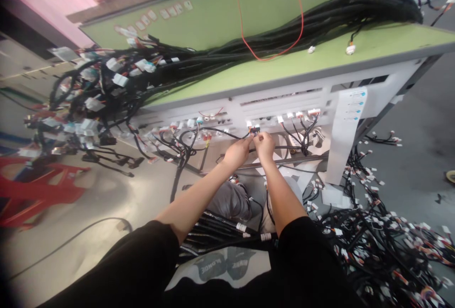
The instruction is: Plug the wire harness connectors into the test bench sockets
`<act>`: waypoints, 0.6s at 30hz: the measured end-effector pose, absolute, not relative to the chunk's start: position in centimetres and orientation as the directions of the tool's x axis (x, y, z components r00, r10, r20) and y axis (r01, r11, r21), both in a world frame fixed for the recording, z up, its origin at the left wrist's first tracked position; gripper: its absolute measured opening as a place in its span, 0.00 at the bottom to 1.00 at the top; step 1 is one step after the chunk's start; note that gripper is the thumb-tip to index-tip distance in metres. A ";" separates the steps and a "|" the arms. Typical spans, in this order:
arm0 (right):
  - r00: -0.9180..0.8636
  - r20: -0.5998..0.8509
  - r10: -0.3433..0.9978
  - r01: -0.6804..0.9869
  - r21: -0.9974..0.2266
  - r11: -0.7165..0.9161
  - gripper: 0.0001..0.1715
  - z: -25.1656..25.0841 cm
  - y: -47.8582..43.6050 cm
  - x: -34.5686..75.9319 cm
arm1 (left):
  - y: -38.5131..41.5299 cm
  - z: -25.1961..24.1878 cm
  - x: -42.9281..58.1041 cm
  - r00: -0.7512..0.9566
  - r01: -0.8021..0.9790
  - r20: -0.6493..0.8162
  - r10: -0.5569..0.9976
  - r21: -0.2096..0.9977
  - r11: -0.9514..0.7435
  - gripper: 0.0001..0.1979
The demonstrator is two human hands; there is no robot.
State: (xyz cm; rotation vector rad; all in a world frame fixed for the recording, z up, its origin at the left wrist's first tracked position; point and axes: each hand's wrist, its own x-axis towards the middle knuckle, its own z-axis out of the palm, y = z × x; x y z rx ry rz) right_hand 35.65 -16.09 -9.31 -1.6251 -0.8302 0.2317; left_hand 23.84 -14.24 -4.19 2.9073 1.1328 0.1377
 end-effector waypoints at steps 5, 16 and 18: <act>0.773 0.121 0.623 0.075 -0.992 0.100 0.11 -9.4 -15.9 36.4 | -15.0 -6.3 23.3 0.683 0.624 0.248 0.687 0.291 -0.725 0.27; 0.497 -0.016 0.868 -0.176 -0.981 0.082 0.16 -9.6 -16.5 37.3 | -14.2 -7.5 25.3 0.546 0.760 0.223 0.808 0.274 -0.589 0.16; 0.512 -0.003 0.859 -0.119 -0.991 0.068 0.15 -9.3 -16.6 37.4 | -13.8 -7.0 25.4 0.545 0.778 0.207 0.813 0.237 -0.582 0.15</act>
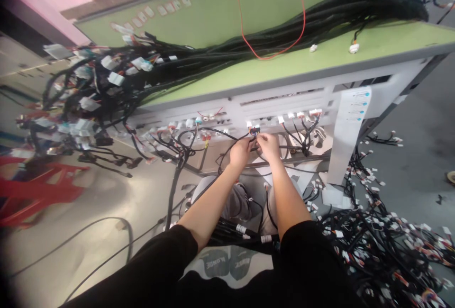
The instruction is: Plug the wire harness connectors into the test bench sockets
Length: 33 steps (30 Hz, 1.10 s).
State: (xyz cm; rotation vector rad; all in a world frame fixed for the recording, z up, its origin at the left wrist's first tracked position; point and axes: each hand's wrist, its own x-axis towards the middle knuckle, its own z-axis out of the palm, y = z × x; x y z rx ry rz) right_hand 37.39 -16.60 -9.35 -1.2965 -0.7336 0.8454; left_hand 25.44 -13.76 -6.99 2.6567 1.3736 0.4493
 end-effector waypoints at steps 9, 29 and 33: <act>0.613 0.282 0.738 0.555 -0.819 -0.148 0.06 -6.9 -17.0 36.3 | -14.8 -5.0 25.9 0.446 0.869 0.175 0.878 0.149 -0.471 0.17; 0.567 0.562 0.602 0.725 -0.688 -0.040 0.06 -10.3 -15.2 36.2 | -13.8 -4.6 25.6 0.496 0.846 0.054 0.867 0.196 -0.496 0.17; 0.585 0.547 0.599 0.701 -0.713 -0.033 0.09 -10.4 -15.2 36.3 | -13.8 -4.8 25.5 0.513 0.831 0.068 0.855 0.208 -0.516 0.17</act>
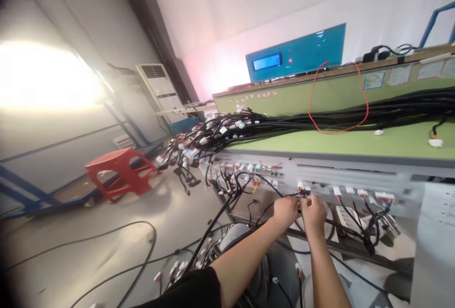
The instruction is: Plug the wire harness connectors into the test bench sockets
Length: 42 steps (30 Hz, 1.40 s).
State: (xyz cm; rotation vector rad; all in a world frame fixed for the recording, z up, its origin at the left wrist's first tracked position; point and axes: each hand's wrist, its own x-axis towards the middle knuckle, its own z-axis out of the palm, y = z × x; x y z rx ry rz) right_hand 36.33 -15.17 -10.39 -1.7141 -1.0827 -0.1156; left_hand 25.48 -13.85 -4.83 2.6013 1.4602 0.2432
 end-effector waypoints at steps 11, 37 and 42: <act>0.517 0.578 0.631 0.771 -0.635 -0.050 0.08 -9.7 -15.2 36.6 | -13.9 -4.0 26.0 0.472 0.854 0.036 0.881 0.229 -0.467 0.17; 0.669 0.357 0.652 0.569 -0.811 -0.140 0.12 -9.3 -15.5 36.7 | -9.6 2.3 10.0 -0.319 0.672 0.459 0.829 0.726 -0.143 0.13; 0.685 0.364 0.632 0.561 -0.816 -0.138 0.13 -9.6 -15.1 36.9 | -6.6 2.3 8.4 -0.195 0.337 0.129 0.972 0.940 -0.057 0.15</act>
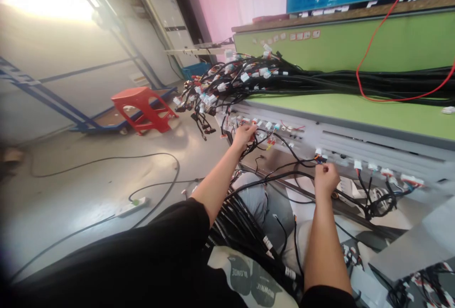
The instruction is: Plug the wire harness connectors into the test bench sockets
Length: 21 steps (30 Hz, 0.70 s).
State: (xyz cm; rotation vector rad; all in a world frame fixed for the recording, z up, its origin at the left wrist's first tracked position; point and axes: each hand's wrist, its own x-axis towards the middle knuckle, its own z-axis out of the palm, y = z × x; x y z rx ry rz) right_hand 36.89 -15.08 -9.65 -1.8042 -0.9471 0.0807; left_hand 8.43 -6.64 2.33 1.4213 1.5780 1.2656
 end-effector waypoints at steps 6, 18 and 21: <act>0.690 0.376 0.618 0.572 -0.806 -0.149 0.15 -10.1 -14.9 37.1 | -5.7 2.4 10.0 -0.211 0.169 0.053 0.976 0.986 -0.017 0.14; 0.713 0.345 0.611 0.531 -0.834 -0.148 0.17 -10.4 -15.2 36.9 | -5.0 3.1 8.0 -0.096 0.322 0.013 0.995 0.947 0.019 0.17; 0.711 0.342 0.615 0.530 -0.835 -0.149 0.17 -10.3 -15.4 36.9 | -4.8 3.3 4.1 -0.182 0.517 0.141 0.973 0.855 -0.028 0.16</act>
